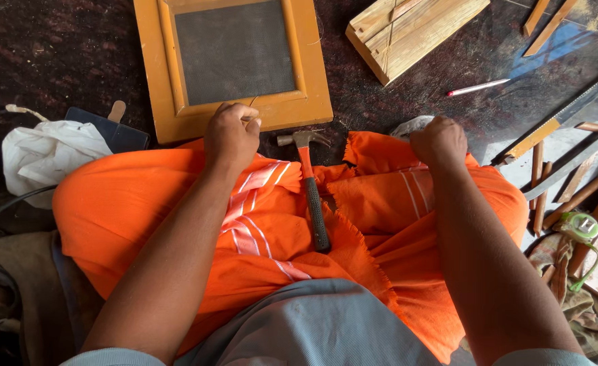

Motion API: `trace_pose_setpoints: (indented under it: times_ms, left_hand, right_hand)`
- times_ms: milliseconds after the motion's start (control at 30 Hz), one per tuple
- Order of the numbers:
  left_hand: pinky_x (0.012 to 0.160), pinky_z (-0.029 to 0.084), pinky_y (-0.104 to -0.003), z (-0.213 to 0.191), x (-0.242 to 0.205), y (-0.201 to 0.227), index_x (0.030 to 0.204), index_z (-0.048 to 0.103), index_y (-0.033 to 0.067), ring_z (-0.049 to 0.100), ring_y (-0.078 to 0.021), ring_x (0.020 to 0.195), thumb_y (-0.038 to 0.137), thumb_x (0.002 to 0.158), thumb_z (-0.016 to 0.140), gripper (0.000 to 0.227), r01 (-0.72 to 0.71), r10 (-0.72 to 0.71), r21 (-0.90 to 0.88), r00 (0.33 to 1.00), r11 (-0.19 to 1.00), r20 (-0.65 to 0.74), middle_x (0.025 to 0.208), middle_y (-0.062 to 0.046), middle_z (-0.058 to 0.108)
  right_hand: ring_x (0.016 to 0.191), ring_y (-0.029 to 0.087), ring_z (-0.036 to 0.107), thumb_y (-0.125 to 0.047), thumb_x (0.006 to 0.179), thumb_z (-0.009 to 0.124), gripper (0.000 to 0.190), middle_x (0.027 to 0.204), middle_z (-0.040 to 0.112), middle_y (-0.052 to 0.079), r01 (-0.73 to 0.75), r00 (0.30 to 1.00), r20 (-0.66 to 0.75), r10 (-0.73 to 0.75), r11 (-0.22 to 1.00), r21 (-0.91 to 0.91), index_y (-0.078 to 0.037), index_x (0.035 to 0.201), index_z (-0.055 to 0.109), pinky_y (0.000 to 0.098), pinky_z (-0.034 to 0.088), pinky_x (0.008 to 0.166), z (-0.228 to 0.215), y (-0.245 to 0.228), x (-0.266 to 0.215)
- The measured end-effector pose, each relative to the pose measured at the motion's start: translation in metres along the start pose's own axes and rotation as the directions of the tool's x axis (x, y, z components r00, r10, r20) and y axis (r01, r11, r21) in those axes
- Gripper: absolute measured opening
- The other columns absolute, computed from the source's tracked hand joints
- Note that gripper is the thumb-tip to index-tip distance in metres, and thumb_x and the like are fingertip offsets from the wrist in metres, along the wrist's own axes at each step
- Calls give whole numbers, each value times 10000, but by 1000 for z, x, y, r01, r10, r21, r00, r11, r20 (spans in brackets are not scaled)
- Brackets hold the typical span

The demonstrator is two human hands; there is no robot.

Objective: The person marks a wooden stick with a pencil, cuts it to size using a hand saw, and then hammers it into the frame of a window screen. They repeat this process for another piece of wood, securing it into the frame.

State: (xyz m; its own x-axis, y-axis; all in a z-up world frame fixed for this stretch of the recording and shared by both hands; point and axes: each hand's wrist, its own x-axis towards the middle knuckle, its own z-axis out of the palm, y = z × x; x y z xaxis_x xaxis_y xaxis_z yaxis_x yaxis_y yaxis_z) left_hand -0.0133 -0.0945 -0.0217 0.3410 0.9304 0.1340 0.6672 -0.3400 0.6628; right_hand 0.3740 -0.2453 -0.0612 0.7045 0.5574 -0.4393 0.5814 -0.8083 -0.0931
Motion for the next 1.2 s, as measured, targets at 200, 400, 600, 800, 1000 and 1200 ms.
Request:
trace_pose_setpoints:
  times_ms: [200, 400, 600, 800, 1000, 1200]
  left_hand:
    - [805, 564, -394, -6, 4, 13, 1000, 747, 56, 707, -264, 857, 120, 885, 741, 132, 32, -31, -42, 999, 999, 18, 1040, -109, 723]
    - [787, 579, -364, -5, 3, 32, 1040, 750, 56, 720, -212, 843, 140, 892, 744, 170, 23, -13, -187, 998, 982, 58, 1031, -93, 748]
    - [772, 598, -300, 15, -20, 76, 1058, 770, 66, 737, -130, 838, 187, 902, 744, 199, 118, 33, -510, 960, 852, 277, 930, -59, 796]
    - [771, 628, -283, 18, -35, 125, 1033, 747, 32, 772, -128, 837, 144, 903, 741, 172, 182, 92, -604, 914, 776, 394, 922, -61, 799]
    - [779, 638, -285, 9, -41, 122, 1029, 739, 27, 788, -150, 856, 68, 896, 713, 142, 195, 42, -528, 914, 826, 403, 945, -72, 797]
    - [804, 598, -346, 20, -24, 76, 1005, 775, 57, 768, -202, 862, 130, 898, 726, 139, 84, 17, -404, 971, 911, 240, 955, -99, 796]
  right_hand:
    - [727, 134, 677, -73, 861, 606, 297, 902, 719, 47, 151, 961, -273, -36, 897, 415, -151, 1119, 732, 307, 551, 724, -21, 5, -23]
    - [717, 102, 586, -80, 957, 735, 37, 869, 704, 24, 169, 985, -148, -86, 346, 923, -63, 987, 748, 267, 479, 681, -39, 0, -66]
    - [747, 137, 595, -54, 967, 628, 83, 863, 699, 49, -197, 940, 163, -301, -88, 977, -48, 961, 710, 276, 490, 706, -34, -35, -115]
    - [753, 105, 533, -74, 1006, 642, 95, 850, 639, 15, -66, 855, 34, -518, -43, 997, -13, 975, 709, 247, 423, 696, -16, -66, -145]
    - [714, 77, 529, -151, 1019, 687, 172, 865, 668, 35, 60, 867, 35, -497, 175, 983, 17, 1011, 722, 236, 430, 659, -3, -77, -156]
    - [781, 88, 606, -165, 981, 676, 277, 945, 749, 29, 108, 902, 70, -425, 380, 918, -24, 1216, 711, 252, 486, 717, -2, -93, -172]
